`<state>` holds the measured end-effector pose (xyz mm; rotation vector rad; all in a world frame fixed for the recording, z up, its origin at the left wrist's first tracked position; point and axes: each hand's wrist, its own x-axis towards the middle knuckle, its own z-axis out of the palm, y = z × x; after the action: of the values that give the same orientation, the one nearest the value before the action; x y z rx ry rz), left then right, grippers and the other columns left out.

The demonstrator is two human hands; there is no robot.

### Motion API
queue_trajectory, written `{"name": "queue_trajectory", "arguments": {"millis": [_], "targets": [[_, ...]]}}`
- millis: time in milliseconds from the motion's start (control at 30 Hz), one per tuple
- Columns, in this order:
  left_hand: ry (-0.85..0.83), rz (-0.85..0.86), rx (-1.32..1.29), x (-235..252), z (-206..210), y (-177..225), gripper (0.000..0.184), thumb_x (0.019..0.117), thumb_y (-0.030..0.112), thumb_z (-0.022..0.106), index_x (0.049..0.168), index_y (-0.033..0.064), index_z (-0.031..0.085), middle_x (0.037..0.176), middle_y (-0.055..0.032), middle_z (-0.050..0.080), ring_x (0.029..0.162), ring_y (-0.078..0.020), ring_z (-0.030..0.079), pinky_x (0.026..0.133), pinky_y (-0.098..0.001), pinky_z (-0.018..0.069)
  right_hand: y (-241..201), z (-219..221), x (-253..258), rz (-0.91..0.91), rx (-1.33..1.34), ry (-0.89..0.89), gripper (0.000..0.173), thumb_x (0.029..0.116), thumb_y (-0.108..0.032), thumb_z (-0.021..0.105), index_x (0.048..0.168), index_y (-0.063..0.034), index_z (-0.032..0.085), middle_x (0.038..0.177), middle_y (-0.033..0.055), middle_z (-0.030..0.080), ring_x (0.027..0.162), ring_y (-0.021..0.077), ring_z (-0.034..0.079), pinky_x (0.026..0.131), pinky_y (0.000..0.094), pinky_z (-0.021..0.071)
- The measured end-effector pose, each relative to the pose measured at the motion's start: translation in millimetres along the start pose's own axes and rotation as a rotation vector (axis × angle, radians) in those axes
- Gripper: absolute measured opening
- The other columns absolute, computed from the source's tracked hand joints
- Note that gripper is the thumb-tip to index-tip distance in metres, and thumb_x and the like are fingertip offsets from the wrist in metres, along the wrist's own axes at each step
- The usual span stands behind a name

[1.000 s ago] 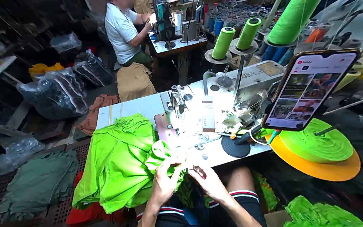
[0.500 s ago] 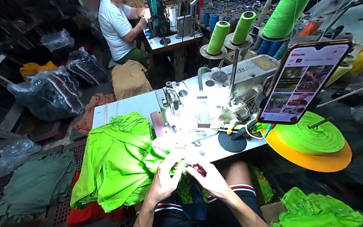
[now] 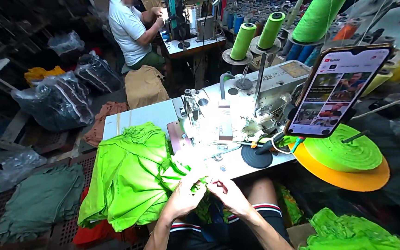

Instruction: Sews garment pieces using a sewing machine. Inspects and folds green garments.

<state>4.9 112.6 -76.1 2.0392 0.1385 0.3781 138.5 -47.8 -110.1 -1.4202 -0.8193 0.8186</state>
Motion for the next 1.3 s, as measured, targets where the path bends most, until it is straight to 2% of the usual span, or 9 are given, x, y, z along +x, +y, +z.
{"name": "queue_trajectory", "arguments": {"millis": [200, 367, 467, 567, 733, 800, 1033, 1167, 1300], "targets": [[-0.072, -0.023, 0.033, -4, 2, 0, 0.035, 0.0988, 0.017, 0.063, 0.133, 0.0076, 0.065, 0.127, -0.0066, 0.068, 0.108, -0.0099, 0.066, 0.096, -0.0295, 0.0551, 2, 0, -4, -0.074, 0.044, 0.044, 0.015, 0.1023, -0.022, 0.063, 0.102, -0.0089, 0.069, 0.080, -0.0054, 0.065, 0.068, 0.0004, 0.059, 0.063, 0.0177, 0.0515], [0.054, 0.085, 0.185, -14, -23, 19, 0.028, 0.0975, 0.015, 0.067, 0.124, 0.0094, 0.073, 0.129, -0.0015, 0.071, 0.123, -0.0105, 0.064, 0.109, -0.0348, 0.0530, 20, -30, -28, -0.183, 0.167, 0.050, 0.024, 0.1093, -0.017, 0.045, 0.126, -0.0048, 0.059, 0.093, 0.0031, 0.068, 0.064, 0.0053, 0.057, 0.057, 0.0204, 0.0502], [0.322, 0.081, 0.437, -5, -58, 24, 0.018, 0.0983, 0.012, 0.062, 0.109, 0.0084, 0.075, 0.112, -0.0004, 0.075, 0.106, -0.0069, 0.070, 0.096, -0.0285, 0.0587, 45, -45, -41, -0.040, 0.004, 0.110, 0.028, 0.1000, -0.027, 0.064, 0.120, -0.0075, 0.060, 0.088, -0.0026, 0.064, 0.067, 0.0037, 0.058, 0.059, 0.0198, 0.0507], [0.171, -0.093, 0.571, 13, -83, 4, 0.034, 0.1006, 0.014, 0.055, 0.132, 0.0116, 0.067, 0.137, -0.0038, 0.064, 0.128, -0.0123, 0.060, 0.110, -0.0330, 0.0484, 69, -25, -45, 0.153, -0.169, 0.100, 0.056, 0.0858, -0.049, 0.079, 0.120, -0.0068, 0.066, 0.072, -0.0035, 0.058, 0.061, 0.0072, 0.053, 0.058, 0.0270, 0.0490], [0.122, -0.192, 0.554, 24, -83, -10, 0.023, 0.0978, 0.013, 0.059, 0.115, 0.0088, 0.073, 0.131, -0.0049, 0.066, 0.119, -0.0118, 0.063, 0.103, -0.0311, 0.0521, 77, 44, -22, 0.203, 0.228, 0.148, 0.043, 0.0838, -0.027, 0.085, 0.117, -0.0041, 0.069, 0.093, 0.0039, 0.074, 0.085, 0.0111, 0.071, 0.079, 0.0299, 0.0603], [0.232, -0.116, 0.523, 9, -94, 3, 0.021, 0.0951, 0.010, 0.059, 0.112, 0.0075, 0.072, 0.121, -0.0034, 0.071, 0.113, -0.0107, 0.066, 0.101, -0.0321, 0.0548, 61, 47, -17, 0.155, 0.247, 0.135, 0.030, 0.0885, -0.020, 0.080, 0.111, -0.0038, 0.071, 0.100, 0.0062, 0.075, 0.091, 0.0132, 0.072, 0.084, 0.0313, 0.0603], [0.563, 0.059, 0.415, -76, -124, 134, 0.011, 0.0990, 0.017, 0.060, 0.101, 0.0069, 0.064, 0.088, 0.0047, 0.067, 0.079, -0.0014, 0.064, 0.072, -0.0213, 0.0563, -42, 7, -14, -0.127, 0.285, 0.125, 0.009, 0.0986, -0.020, 0.062, 0.103, -0.0125, 0.060, 0.068, -0.0081, 0.060, 0.050, -0.0002, 0.050, 0.048, 0.0172, 0.0454], [0.741, 0.157, 0.492, -125, -119, 201, 0.011, 0.1004, 0.023, 0.063, 0.100, 0.0121, 0.064, 0.085, 0.0085, 0.064, 0.075, 0.0020, 0.061, 0.067, -0.0161, 0.0538, -108, 14, -6, -0.481, 0.361, 0.019, 0.012, 0.1057, -0.035, 0.056, 0.103, -0.0269, 0.064, 0.076, -0.0136, 0.065, 0.056, -0.0049, 0.053, 0.051, 0.0120, 0.0455], [0.799, 0.140, 0.503, -180, -115, 251, 0.008, 0.1008, 0.022, 0.063, 0.101, 0.0140, 0.064, 0.087, 0.0101, 0.067, 0.078, 0.0023, 0.064, 0.069, -0.0157, 0.0549, -166, 33, 4, -0.811, 0.050, -0.022, 0.011, 0.1078, -0.026, 0.053, 0.106, -0.0185, 0.061, 0.084, -0.0170, 0.062, 0.072, -0.0102, 0.058, 0.065, 0.0078, 0.0502]]}}
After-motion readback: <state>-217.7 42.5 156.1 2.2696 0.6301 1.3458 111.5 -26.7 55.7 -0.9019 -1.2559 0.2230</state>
